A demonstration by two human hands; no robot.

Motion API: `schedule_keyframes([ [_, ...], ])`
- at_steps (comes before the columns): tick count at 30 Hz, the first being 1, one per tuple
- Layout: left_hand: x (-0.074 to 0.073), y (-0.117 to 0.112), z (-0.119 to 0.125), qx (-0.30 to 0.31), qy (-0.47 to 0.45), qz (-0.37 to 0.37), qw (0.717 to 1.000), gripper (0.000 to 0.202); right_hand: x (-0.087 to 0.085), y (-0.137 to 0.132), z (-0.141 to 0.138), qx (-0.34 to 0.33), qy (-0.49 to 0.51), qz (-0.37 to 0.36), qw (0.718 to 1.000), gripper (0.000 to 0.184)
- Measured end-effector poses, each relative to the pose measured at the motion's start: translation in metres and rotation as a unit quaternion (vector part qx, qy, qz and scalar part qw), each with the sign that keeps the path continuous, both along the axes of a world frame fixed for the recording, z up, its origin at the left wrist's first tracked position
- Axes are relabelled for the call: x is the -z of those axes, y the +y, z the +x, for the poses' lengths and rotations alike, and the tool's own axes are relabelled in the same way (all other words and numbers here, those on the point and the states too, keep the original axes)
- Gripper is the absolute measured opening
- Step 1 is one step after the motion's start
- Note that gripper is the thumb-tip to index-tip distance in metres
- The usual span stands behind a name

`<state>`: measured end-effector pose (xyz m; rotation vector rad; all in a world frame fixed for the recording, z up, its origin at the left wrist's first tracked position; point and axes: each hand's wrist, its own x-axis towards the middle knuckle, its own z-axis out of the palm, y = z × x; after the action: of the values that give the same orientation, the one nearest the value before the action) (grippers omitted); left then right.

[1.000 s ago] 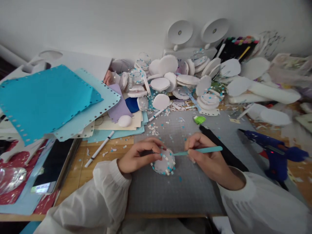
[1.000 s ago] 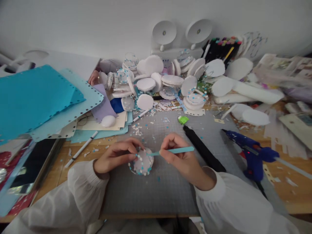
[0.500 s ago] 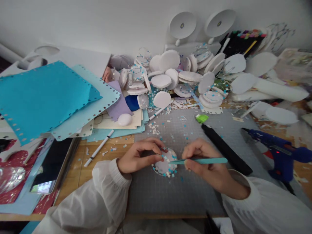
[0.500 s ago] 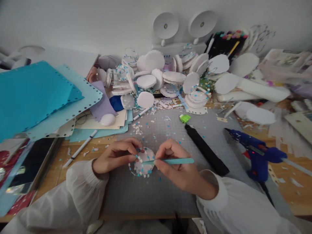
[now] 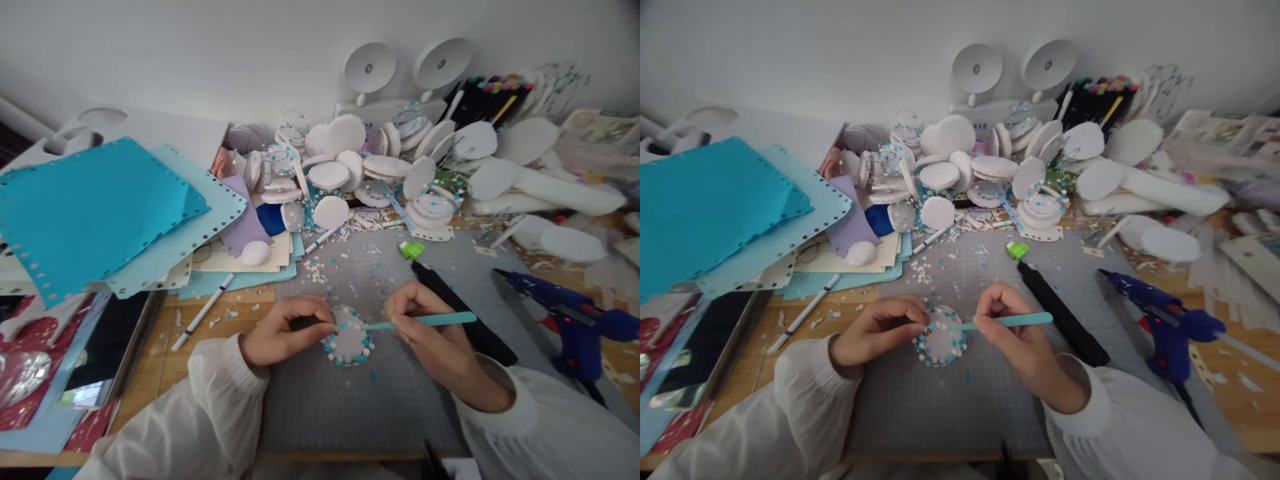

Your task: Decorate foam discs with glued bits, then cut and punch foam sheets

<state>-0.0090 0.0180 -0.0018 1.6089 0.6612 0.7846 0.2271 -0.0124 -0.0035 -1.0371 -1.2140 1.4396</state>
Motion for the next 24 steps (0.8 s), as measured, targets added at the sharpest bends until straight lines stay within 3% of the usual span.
schedule_keyframes([
  [13, -0.001, -0.002, -0.001, 0.015, 0.032, -0.014, 0.999, 0.022, 0.0, 0.004, 0.001, 0.012, -0.013, -0.037, 0.999, 0.018],
  [17, 0.0, -0.003, 0.0, 0.003, 0.032, -0.014, 0.999, 0.02, -0.008, 0.011, -0.003, 0.009, 0.017, -0.027, 0.999, 0.038],
  [20, 0.001, -0.003, 0.0, -0.002, 0.024, -0.012, 1.0, 0.019, -0.011, 0.014, -0.002, -0.033, 0.024, -0.046, 0.998, 0.04],
  [24, 0.001, -0.002, -0.001, -0.006, -0.005, 0.023, 1.0, 0.016, -0.01, 0.015, 0.0, -0.125, -0.026, -0.135, 0.983, 0.03],
])
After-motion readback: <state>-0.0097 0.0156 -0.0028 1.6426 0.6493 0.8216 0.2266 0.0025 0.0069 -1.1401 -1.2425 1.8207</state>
